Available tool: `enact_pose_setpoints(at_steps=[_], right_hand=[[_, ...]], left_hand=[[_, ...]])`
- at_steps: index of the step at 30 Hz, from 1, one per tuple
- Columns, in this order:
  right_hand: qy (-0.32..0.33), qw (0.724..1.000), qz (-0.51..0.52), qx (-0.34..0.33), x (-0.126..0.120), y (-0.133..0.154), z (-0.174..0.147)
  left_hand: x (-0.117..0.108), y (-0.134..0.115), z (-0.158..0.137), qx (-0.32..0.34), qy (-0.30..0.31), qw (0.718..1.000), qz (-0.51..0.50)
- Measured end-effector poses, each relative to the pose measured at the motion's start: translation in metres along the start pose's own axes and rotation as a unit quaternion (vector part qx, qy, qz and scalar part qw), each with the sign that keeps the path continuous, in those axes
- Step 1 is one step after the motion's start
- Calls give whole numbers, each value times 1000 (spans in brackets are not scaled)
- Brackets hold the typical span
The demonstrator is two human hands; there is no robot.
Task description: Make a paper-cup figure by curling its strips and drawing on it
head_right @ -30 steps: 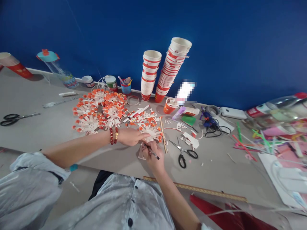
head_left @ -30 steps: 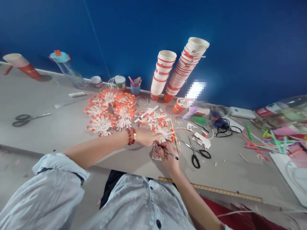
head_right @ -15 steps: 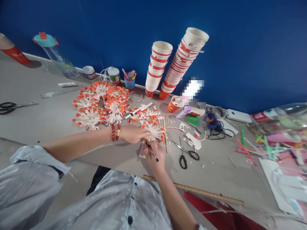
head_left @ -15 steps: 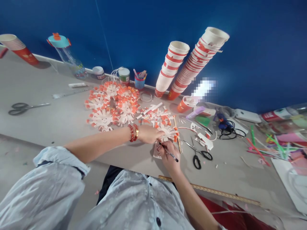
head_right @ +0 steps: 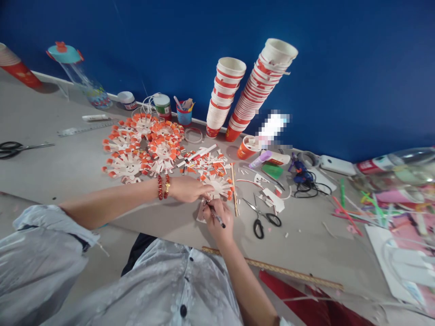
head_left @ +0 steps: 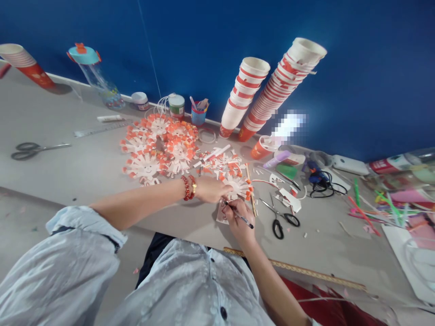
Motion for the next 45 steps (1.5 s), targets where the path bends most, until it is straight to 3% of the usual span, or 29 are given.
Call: enact_pose_setpoints(at_steps=[30,45], right_hand=[[0,1000,9,-9,-4,-1,-3],[3,999,33,18,-4,1,-2]], left_hand=[[0,-3,-4,-2,-14,1000,-21],[5,0,-4,12,-15,999,-27]])
Point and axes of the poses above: each hand's wrist, its own z-axis towards the middle knuckle, its own x-axis out of the palm, y = z × x, the point moved 1 cm from there along z, towards the middle knuckle, and after that the axes turned 14 degrees about -y, right-handed, at the moved point
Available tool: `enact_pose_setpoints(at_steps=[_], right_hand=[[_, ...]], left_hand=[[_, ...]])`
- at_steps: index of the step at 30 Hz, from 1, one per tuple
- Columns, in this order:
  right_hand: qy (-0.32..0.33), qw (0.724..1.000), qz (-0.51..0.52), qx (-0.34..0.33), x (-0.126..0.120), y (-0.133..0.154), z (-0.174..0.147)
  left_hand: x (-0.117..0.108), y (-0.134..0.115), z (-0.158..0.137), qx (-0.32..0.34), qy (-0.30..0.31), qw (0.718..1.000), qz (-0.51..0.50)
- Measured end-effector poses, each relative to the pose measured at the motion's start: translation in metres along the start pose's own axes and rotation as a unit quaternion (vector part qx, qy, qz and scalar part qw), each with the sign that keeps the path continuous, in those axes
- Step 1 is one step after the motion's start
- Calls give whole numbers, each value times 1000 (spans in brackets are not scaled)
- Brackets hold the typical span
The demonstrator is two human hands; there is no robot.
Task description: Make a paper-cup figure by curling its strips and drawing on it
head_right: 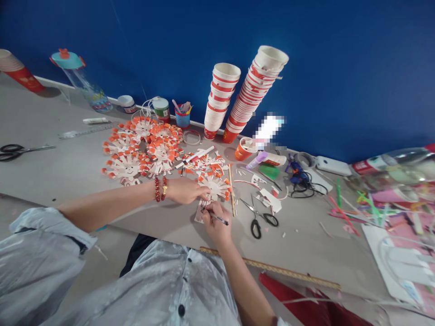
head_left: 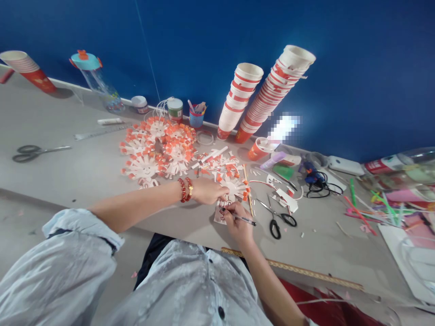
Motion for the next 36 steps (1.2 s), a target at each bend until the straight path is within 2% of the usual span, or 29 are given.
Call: enact_pose_setpoints(at_steps=[16,36], right_hand=[[-11,998,25,48,1,-6,-3],[-25,992,78,93,1,-5,-3]], left_hand=[[5,2,-3,8,-21,999,41],[8,1,-8,12,-37,999,38]])
Point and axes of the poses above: each hand's wrist, its own z-axis towards the middle knuckle, its own x-axis out of the palm, y = z × x, the point moved 1 cm from there along z, towards the middle knuckle, and after that the axes turned 14 degrees about -y, right-handed, at the moved point
